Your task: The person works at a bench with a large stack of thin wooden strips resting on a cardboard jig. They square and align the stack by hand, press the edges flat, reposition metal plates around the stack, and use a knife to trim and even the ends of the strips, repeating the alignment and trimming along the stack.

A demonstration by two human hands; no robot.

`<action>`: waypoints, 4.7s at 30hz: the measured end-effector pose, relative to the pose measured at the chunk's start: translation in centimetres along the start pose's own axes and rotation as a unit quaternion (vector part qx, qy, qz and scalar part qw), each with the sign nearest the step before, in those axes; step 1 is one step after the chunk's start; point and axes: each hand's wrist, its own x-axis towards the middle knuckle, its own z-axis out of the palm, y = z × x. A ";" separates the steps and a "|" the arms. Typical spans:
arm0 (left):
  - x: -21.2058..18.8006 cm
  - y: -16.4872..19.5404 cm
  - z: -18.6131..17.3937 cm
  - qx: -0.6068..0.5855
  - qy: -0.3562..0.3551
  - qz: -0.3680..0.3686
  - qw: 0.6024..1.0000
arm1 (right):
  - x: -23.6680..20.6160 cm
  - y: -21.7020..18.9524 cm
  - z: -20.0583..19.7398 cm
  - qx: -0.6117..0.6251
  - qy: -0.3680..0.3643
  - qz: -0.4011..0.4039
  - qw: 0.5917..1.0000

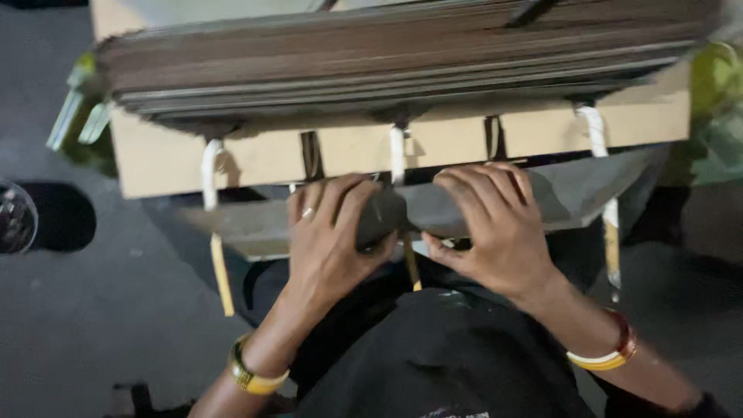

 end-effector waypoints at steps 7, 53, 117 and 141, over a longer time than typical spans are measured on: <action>-1.0 0.7 0.8 0.174 0.067 0.098 0.978 | -4.8 5.0 -3.6 -0.144 -0.055 0.047 0.987; 9.7 -3.5 4.1 0.147 0.175 0.113 0.967 | -6.3 23.8 -0.1 -0.064 0.186 0.115 0.974; -2.5 -4.3 -0.3 0.157 0.051 0.221 0.961 | -2.0 0.9 0.9 -0.228 0.000 -0.077 0.971; 2.9 -18.5 -11.3 0.227 0.197 0.049 0.953 | 5.4 2.7 6.0 -0.162 0.065 -0.088 0.981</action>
